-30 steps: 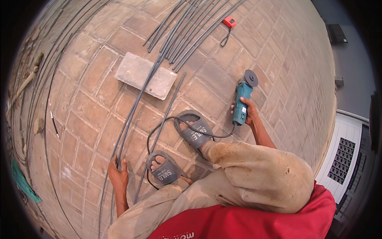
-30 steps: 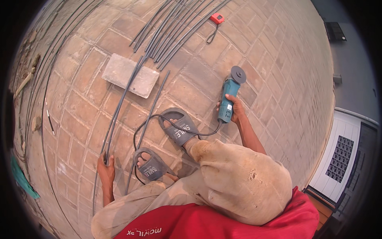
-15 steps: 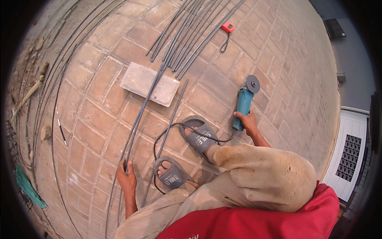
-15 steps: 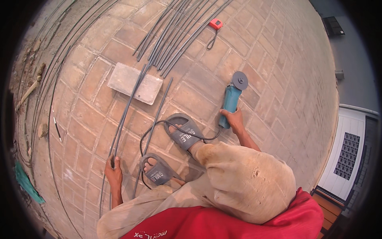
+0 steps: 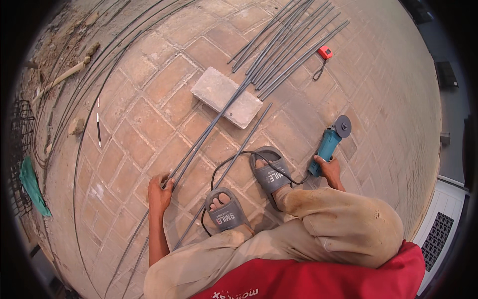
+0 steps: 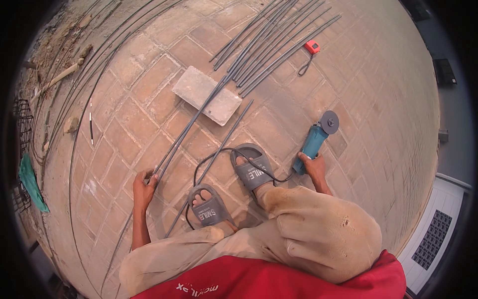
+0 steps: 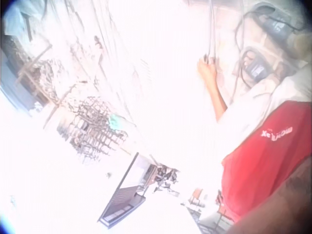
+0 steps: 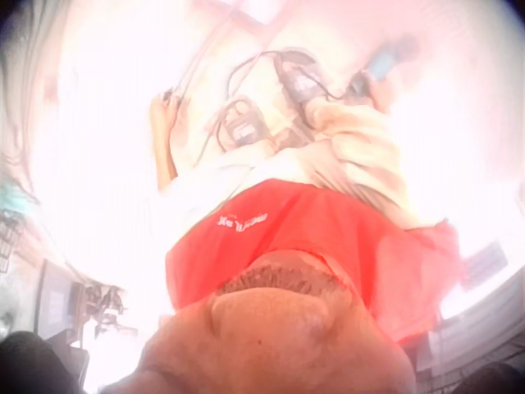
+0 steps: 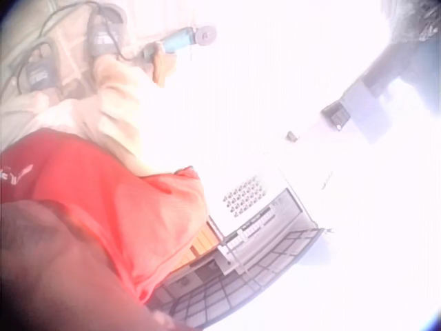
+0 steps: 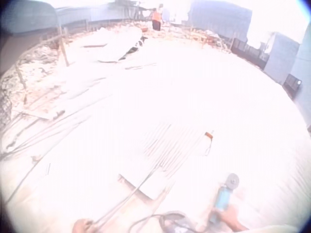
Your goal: The person uses an angle grinder to cut through a bundle of thin metal rods placed across a brick on the ground, then moves and organizes the rods by hand.
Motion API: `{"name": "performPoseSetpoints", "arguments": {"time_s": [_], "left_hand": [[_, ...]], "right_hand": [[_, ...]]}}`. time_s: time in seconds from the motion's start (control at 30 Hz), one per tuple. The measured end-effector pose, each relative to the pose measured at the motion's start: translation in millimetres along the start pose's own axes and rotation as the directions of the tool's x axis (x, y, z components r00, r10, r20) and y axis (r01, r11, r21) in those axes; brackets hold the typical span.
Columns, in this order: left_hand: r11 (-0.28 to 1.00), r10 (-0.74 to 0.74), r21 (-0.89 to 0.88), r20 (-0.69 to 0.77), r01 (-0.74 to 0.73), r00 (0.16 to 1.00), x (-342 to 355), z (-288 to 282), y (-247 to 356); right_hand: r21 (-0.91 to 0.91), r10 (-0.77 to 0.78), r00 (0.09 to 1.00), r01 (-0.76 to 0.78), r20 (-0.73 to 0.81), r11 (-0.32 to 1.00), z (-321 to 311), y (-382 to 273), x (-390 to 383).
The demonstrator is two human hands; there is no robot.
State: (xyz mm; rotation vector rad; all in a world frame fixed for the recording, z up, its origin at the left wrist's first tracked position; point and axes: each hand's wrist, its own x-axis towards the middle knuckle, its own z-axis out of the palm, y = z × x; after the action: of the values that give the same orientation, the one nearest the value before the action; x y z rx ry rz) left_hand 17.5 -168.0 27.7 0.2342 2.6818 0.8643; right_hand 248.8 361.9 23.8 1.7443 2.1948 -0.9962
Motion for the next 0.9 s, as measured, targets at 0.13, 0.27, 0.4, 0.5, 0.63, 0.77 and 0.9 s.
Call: {"name": "performPoseSetpoints", "arguments": {"time_s": [0.13, 0.27, 0.4, 0.5, 0.63, 0.77, 0.9], "left_hand": [[0.961, -0.166, -0.184, 0.205, 0.204, 0.965, 2.9, -4.2, 10.0], [0.971, -0.176, -0.127, 0.182, 0.2, 0.967, -8.3, -3.9, 5.4], [0.978, -0.117, -0.16, 0.116, 0.135, 0.986, 5.2, 11.9, 29.0], [0.976, -0.091, -0.192, 0.068, 0.103, 0.993, 12.7, 19.2, 19.9], [0.969, -0.197, -0.136, 0.084, 0.207, 0.977, -17.7, 6.0, -20.0], [0.994, -0.082, -0.068, 0.042, 0.085, 0.996, 1.8, 7.0, -7.2], [0.996, -0.087, -0.037, -0.046, 0.085, 0.995, -10.0, 15.8, -12.7]], "right_hand": [[-0.257, -0.045, 0.992, 0.013, -0.119, 0.966, -12.7, 6.4, -22.0], [-0.372, -0.358, 0.929, 0.301, -0.092, 0.878, -25.3, -60.2, -66.9], [-0.132, -0.801, 0.587, 0.809, 0.117, 0.573, -12.4, -137.1, -60.4], [-0.092, -0.955, 0.061, 0.995, 0.29, 0.036, 36.2, -211.9, -60.8], [0.144, -0.806, -0.368, 0.929, 0.463, -0.342, 134.2, -258.7, -120.0], [0.133, -0.669, -0.503, 0.841, 0.547, -0.524, 193.7, -271.3, -137.4], [0.112, -0.655, -0.583, 0.782, 0.481, -0.613, 213.3, -262.4, -133.8]]}}
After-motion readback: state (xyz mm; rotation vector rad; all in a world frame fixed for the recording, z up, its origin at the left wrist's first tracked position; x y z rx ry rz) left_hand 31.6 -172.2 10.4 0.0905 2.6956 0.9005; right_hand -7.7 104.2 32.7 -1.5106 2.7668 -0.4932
